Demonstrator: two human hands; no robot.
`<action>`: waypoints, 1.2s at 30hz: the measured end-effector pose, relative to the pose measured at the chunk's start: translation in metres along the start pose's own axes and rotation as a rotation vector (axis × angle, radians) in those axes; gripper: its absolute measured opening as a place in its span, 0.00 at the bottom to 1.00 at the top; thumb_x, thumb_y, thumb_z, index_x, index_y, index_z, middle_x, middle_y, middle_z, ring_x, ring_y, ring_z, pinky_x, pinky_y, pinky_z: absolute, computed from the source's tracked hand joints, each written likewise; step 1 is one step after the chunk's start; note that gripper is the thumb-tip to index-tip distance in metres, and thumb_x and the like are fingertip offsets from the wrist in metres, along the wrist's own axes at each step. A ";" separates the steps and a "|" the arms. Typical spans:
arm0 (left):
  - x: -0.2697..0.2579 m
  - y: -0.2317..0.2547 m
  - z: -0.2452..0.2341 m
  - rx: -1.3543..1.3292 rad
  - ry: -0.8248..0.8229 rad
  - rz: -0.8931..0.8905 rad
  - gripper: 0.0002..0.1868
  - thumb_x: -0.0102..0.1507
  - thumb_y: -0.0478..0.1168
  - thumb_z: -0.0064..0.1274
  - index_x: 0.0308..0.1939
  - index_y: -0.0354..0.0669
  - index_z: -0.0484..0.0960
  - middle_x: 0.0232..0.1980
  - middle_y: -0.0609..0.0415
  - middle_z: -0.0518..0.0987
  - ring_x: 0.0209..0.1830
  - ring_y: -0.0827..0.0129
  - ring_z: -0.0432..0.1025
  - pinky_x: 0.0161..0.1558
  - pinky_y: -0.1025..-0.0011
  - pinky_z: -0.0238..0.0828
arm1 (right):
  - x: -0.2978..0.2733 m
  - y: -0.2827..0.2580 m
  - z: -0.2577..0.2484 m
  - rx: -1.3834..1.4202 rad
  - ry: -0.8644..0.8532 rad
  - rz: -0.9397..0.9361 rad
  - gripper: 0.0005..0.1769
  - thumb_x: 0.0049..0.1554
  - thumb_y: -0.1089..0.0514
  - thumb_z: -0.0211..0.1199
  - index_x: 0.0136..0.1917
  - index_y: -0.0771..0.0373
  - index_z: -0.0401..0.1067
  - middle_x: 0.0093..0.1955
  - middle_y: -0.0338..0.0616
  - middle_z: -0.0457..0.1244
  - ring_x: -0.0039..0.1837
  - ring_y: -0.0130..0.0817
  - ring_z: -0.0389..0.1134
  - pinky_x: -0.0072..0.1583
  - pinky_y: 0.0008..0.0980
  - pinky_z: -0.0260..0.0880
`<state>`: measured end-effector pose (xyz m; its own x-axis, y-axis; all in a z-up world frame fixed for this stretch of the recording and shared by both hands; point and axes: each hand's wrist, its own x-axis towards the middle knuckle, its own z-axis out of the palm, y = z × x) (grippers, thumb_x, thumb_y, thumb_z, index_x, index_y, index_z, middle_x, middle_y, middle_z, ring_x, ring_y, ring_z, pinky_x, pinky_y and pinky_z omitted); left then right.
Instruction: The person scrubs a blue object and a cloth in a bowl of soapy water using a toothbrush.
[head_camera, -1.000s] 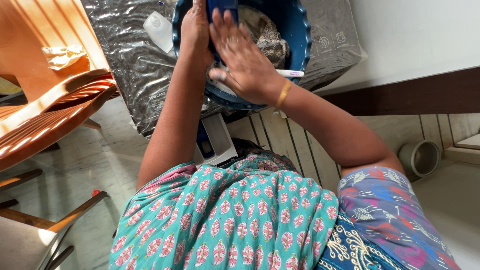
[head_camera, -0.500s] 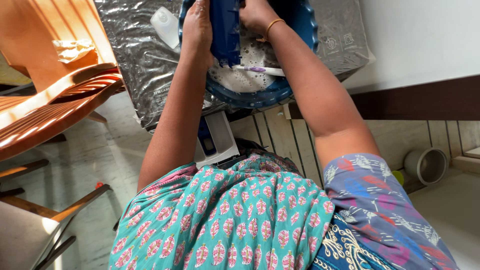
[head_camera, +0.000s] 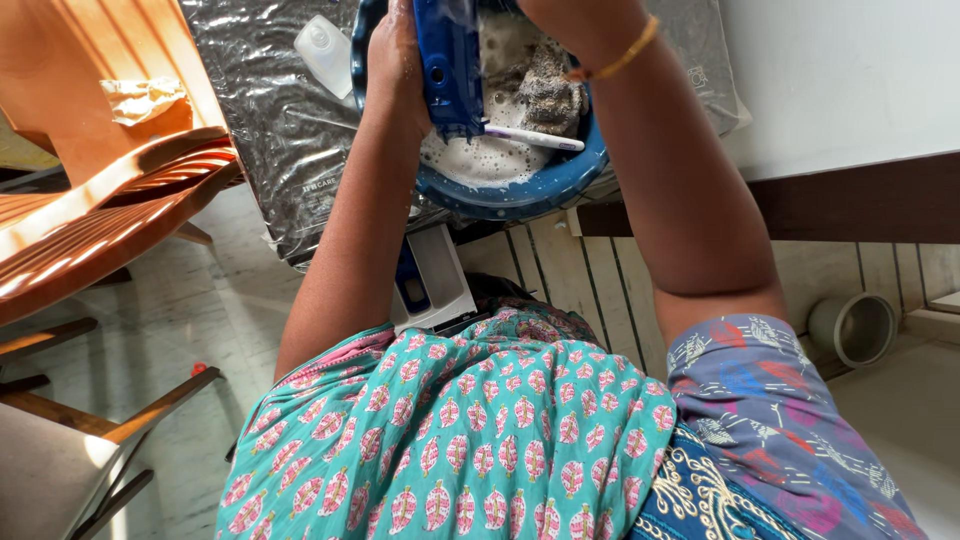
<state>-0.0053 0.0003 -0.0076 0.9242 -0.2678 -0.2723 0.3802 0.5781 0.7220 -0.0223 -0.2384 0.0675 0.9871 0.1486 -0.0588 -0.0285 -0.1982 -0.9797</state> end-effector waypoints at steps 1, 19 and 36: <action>-0.001 -0.001 0.000 0.001 -0.022 0.009 0.35 0.64 0.67 0.47 0.51 0.35 0.75 0.38 0.48 0.79 0.32 0.63 0.78 0.34 0.59 0.83 | -0.006 0.001 0.004 -0.087 0.003 -0.009 0.14 0.63 0.48 0.62 0.45 0.59 0.78 0.36 0.43 0.68 0.36 0.33 0.67 0.41 0.37 0.68; -0.003 0.007 -0.009 0.000 -0.044 -0.019 0.39 0.64 0.66 0.47 0.59 0.31 0.75 0.45 0.40 0.84 0.39 0.58 0.83 0.39 0.56 0.88 | -0.092 -0.016 0.056 -1.313 -0.200 0.299 0.09 0.64 0.59 0.55 0.51 0.58 0.77 0.38 0.46 0.67 0.36 0.38 0.68 0.40 0.40 0.70; -0.026 0.008 0.003 0.168 -0.184 -0.040 0.36 0.64 0.64 0.43 0.57 0.33 0.77 0.43 0.40 0.85 0.34 0.63 0.87 0.35 0.63 0.87 | -0.106 -0.044 -0.006 -0.548 0.229 -0.446 0.11 0.70 0.57 0.58 0.65 0.49 0.73 0.55 0.33 0.66 0.56 0.25 0.67 0.59 0.28 0.64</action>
<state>-0.0259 0.0095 0.0075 0.8805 -0.4326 -0.1940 0.3913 0.4322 0.8124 -0.1252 -0.2514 0.1178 0.8962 0.1348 0.4226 0.4067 -0.6302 -0.6614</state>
